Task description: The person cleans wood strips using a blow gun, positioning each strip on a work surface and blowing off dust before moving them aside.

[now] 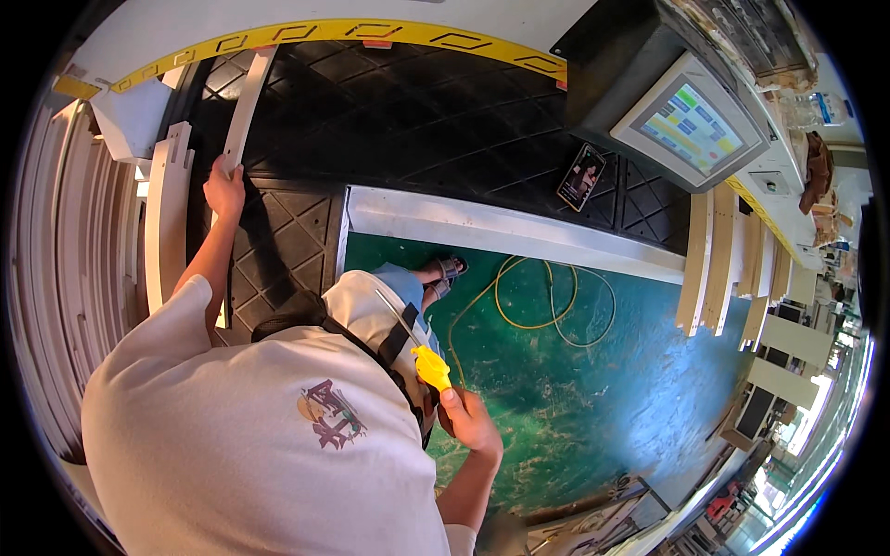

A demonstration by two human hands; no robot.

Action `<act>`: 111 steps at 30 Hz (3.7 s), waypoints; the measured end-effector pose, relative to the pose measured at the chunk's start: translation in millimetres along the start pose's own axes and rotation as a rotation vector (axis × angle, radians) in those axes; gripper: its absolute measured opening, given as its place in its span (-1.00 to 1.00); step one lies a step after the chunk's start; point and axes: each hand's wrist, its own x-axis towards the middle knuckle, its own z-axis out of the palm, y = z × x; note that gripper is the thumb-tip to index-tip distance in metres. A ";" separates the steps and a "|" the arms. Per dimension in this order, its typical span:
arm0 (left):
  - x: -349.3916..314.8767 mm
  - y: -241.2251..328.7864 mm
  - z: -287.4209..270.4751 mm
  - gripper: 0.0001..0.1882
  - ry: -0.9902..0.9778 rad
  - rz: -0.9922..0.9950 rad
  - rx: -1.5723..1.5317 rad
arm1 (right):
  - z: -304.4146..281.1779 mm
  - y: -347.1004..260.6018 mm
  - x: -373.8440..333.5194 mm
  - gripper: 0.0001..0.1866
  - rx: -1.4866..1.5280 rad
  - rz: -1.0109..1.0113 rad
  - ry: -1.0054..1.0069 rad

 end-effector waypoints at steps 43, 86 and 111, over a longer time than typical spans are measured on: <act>5.8 4.7 45.2 -0.45 0.155 0.067 0.271 | -6.9 45.4 -64.9 -0.29 0.100 -0.083 0.084; -63.8 101.7 1.0 -0.43 -0.146 0.538 -0.135 | -2.8 -54.0 42.9 -0.44 -0.187 -0.080 0.146; -169.1 150.1 -40.5 -0.31 -0.486 0.781 -0.293 | -67.2 -219.0 194.8 -0.26 -0.660 -0.076 0.630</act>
